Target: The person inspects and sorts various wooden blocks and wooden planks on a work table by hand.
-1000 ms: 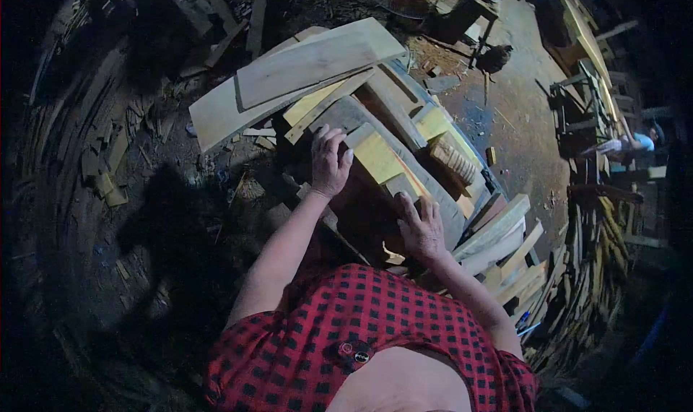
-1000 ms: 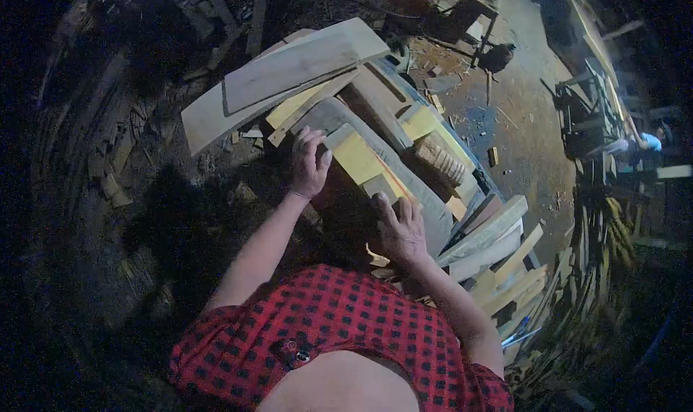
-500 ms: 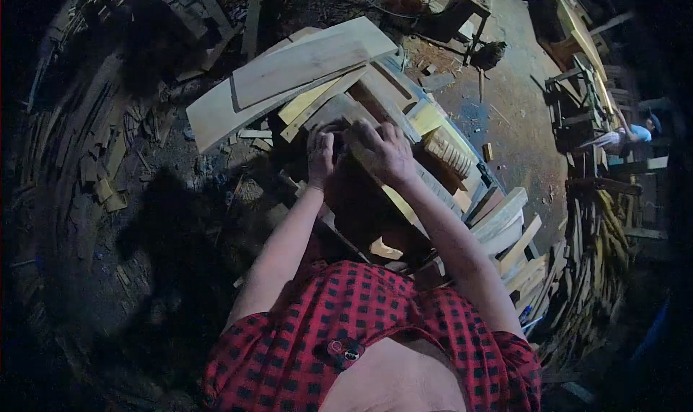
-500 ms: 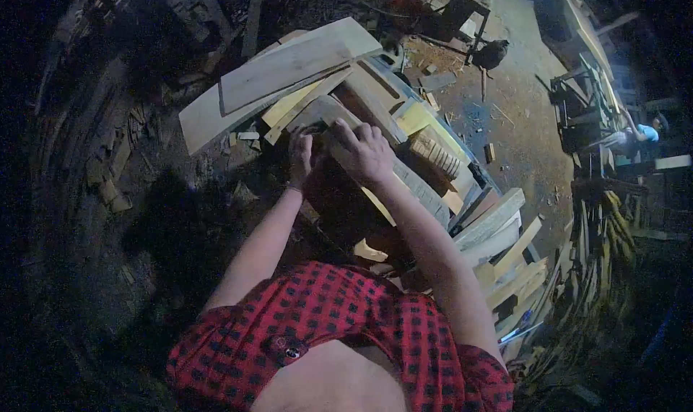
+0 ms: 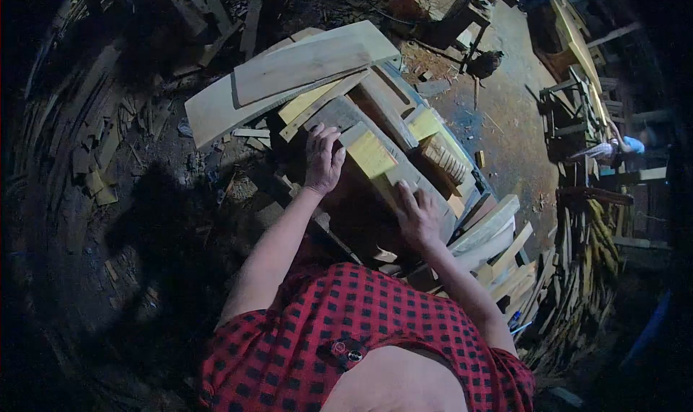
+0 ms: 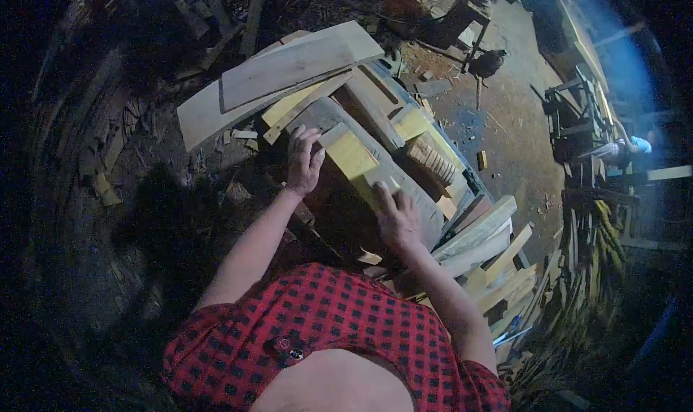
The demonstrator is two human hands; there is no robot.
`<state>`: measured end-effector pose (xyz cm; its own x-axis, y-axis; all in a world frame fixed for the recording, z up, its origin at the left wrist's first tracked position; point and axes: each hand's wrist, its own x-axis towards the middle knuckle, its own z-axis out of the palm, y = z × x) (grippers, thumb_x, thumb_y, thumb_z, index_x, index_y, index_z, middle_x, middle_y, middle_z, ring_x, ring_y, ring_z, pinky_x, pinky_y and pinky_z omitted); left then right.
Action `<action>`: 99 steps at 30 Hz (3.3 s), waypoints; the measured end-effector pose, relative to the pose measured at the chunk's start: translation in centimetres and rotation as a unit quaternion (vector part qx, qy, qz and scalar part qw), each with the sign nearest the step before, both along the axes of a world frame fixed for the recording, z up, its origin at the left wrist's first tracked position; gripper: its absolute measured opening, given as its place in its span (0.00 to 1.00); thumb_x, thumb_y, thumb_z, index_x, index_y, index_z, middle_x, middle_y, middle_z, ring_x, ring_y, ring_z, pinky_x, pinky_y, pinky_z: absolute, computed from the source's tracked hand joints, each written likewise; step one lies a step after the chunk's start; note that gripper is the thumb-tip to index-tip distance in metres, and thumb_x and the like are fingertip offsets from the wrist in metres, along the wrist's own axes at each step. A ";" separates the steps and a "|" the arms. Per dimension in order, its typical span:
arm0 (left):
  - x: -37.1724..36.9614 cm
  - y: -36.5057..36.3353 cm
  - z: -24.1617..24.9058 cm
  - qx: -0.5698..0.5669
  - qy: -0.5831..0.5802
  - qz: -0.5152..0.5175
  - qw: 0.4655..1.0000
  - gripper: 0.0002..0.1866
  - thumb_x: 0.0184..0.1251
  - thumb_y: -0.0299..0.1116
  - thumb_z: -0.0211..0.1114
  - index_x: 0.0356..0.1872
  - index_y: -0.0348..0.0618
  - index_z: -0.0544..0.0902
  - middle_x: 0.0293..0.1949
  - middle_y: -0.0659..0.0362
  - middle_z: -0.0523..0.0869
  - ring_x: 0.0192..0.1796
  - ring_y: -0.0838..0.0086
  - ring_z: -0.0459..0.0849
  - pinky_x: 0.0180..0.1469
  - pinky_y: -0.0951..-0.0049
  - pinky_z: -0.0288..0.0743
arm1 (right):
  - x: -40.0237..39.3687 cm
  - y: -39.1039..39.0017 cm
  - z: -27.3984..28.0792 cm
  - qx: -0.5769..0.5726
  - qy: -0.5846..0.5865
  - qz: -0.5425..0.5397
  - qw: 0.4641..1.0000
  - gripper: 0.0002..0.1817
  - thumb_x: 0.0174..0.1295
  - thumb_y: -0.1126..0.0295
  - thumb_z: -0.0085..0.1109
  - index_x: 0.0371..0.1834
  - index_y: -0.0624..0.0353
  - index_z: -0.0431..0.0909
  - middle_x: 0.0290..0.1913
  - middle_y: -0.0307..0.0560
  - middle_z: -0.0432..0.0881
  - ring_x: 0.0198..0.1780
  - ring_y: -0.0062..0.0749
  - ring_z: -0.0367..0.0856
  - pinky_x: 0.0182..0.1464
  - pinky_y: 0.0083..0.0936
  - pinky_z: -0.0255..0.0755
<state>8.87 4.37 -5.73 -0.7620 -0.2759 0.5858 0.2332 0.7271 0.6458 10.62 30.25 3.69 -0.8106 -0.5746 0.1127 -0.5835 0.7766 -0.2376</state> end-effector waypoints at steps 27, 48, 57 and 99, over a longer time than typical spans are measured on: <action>0.0 -0.1 -0.3 0.012 -0.020 -0.003 1.000 0.21 0.64 0.43 0.58 0.52 0.38 0.72 0.57 0.47 0.72 0.67 0.48 0.62 0.68 0.49 0.54 | 0.4 2.0 -0.1 0.015 0.033 0.030 0.999 0.37 0.52 0.71 0.62 0.69 0.46 0.63 0.46 0.56 0.69 0.45 0.52 0.71 0.46 0.43 0.68; -0.2 0.5 -0.4 -0.030 -0.025 0.016 0.999 0.23 0.62 0.43 0.57 0.52 0.37 0.70 0.55 0.45 0.72 0.65 0.45 0.63 0.68 0.48 0.53 | 1.8 4.4 0.2 -0.014 0.019 -0.020 1.000 0.37 0.51 0.71 0.61 0.69 0.47 0.63 0.43 0.53 0.70 0.45 0.50 0.71 0.46 0.42 0.69; -0.4 0.2 -0.9 -0.004 -0.016 0.011 1.000 0.24 0.61 0.42 0.59 0.53 0.38 0.69 0.56 0.46 0.71 0.66 0.47 0.63 0.69 0.48 0.52 | -2.4 -4.0 -0.6 -0.014 0.015 0.010 1.000 0.35 0.53 0.72 0.56 0.69 0.47 0.63 0.41 0.54 0.70 0.43 0.49 0.72 0.41 0.42 0.67; -1.0 -0.2 -1.9 -0.041 0.003 0.006 0.999 0.22 0.62 0.45 0.59 0.50 0.40 0.72 0.55 0.49 0.73 0.64 0.47 0.65 0.67 0.49 0.55 | -7.0 -7.1 -1.2 -0.047 0.042 0.048 0.997 0.36 0.53 0.64 0.61 0.69 0.43 0.61 0.48 0.54 0.69 0.49 0.52 0.70 0.49 0.41 0.69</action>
<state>7.88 4.13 -7.66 -0.7551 -0.2356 0.6118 0.2283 0.7803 0.5822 3.59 23.14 2.44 -0.7382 -0.6327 0.2341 -0.6746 0.6930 -0.2543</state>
